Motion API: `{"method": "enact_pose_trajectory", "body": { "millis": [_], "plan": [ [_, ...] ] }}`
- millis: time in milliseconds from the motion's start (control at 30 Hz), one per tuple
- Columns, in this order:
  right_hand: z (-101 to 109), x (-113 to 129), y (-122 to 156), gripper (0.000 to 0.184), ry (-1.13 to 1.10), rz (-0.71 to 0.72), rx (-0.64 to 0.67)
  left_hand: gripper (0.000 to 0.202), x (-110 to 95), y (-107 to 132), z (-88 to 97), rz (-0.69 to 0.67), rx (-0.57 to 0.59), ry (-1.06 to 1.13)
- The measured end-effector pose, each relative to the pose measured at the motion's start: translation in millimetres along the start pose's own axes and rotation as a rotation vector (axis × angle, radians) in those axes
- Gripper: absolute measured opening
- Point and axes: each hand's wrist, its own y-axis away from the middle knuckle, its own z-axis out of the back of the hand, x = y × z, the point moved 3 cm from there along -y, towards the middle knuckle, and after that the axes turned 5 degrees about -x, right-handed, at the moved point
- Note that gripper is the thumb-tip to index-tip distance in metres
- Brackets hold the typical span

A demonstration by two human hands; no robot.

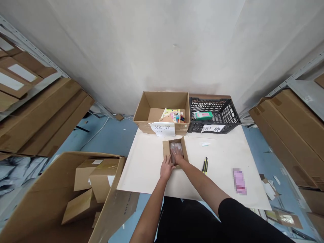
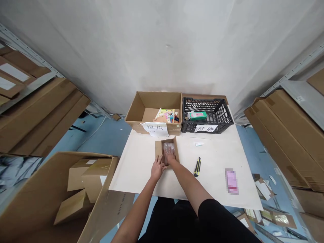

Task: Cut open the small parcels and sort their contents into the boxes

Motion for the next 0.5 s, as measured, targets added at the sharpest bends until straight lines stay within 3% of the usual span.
{"method": "enact_pose_trajectory", "body": {
  "millis": [167,300,500],
  "plan": [
    [-5.4,-11.6,-21.5,0.15,0.154,0.03,0.026,0.02,1.6,-9.2,-7.1,-0.021,-0.003,0.066],
    [-5.6,-13.9,-27.8,0.136,0.187,0.135,-0.037,0.016,1.4,-14.9,-12.5,-0.029,-0.005,0.122],
    [-2.4,-10.4,-21.4,0.121,0.408,0.272,-0.077,0.013,2.9,-21.4,-15.7,-0.039,-0.045,0.16]
  ]
}}
